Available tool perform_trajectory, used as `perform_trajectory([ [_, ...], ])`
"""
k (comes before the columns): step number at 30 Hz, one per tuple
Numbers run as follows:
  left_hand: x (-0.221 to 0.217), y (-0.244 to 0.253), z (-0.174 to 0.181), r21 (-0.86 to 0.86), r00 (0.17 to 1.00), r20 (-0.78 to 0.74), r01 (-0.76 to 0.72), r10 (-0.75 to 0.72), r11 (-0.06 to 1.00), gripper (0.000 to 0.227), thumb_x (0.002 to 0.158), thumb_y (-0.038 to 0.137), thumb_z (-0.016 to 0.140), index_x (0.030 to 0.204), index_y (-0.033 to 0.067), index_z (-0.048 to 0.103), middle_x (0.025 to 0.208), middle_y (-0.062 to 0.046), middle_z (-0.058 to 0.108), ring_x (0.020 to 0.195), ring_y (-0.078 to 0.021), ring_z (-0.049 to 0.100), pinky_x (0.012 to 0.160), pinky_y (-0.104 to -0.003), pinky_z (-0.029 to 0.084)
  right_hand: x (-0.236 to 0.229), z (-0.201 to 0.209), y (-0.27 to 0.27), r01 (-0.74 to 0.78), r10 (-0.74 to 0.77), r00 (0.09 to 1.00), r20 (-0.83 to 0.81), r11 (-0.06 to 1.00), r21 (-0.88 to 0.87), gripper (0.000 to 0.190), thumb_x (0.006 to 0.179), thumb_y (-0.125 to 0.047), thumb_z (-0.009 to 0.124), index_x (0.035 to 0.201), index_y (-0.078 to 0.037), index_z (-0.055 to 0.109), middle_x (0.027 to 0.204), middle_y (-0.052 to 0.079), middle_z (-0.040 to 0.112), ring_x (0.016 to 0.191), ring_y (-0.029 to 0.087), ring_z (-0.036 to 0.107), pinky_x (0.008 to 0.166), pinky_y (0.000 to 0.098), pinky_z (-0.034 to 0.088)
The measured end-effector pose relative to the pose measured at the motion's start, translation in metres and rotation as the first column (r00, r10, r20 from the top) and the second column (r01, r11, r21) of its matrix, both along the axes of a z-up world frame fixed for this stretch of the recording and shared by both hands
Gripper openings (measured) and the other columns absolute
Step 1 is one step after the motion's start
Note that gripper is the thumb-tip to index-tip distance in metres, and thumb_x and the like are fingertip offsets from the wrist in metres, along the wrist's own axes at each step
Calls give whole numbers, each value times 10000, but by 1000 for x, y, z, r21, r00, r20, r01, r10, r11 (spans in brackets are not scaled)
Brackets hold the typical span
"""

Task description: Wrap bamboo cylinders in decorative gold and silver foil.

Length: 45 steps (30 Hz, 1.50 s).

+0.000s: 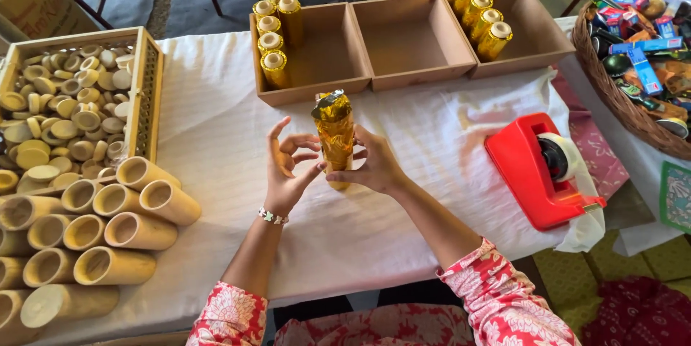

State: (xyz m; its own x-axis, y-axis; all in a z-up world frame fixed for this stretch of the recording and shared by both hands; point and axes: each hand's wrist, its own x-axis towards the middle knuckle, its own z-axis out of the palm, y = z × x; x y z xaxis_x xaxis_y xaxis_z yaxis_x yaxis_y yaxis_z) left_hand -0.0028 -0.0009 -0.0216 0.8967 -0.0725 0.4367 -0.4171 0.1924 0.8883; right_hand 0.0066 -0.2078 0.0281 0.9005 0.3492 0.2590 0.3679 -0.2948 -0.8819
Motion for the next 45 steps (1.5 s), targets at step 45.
perform_trajectory([
  [45,-14,-20,-1,56,990,139,-44,36,997,798,858,-33,788,1504,33,324,1437,-150,524,1360,-241,561,1149,-399,496,10,-23,-14,-129,145,989,-42,957,261,138,882,-153,788,914,-75,680,1143,18,633,981,104,664,769,275,588],
])
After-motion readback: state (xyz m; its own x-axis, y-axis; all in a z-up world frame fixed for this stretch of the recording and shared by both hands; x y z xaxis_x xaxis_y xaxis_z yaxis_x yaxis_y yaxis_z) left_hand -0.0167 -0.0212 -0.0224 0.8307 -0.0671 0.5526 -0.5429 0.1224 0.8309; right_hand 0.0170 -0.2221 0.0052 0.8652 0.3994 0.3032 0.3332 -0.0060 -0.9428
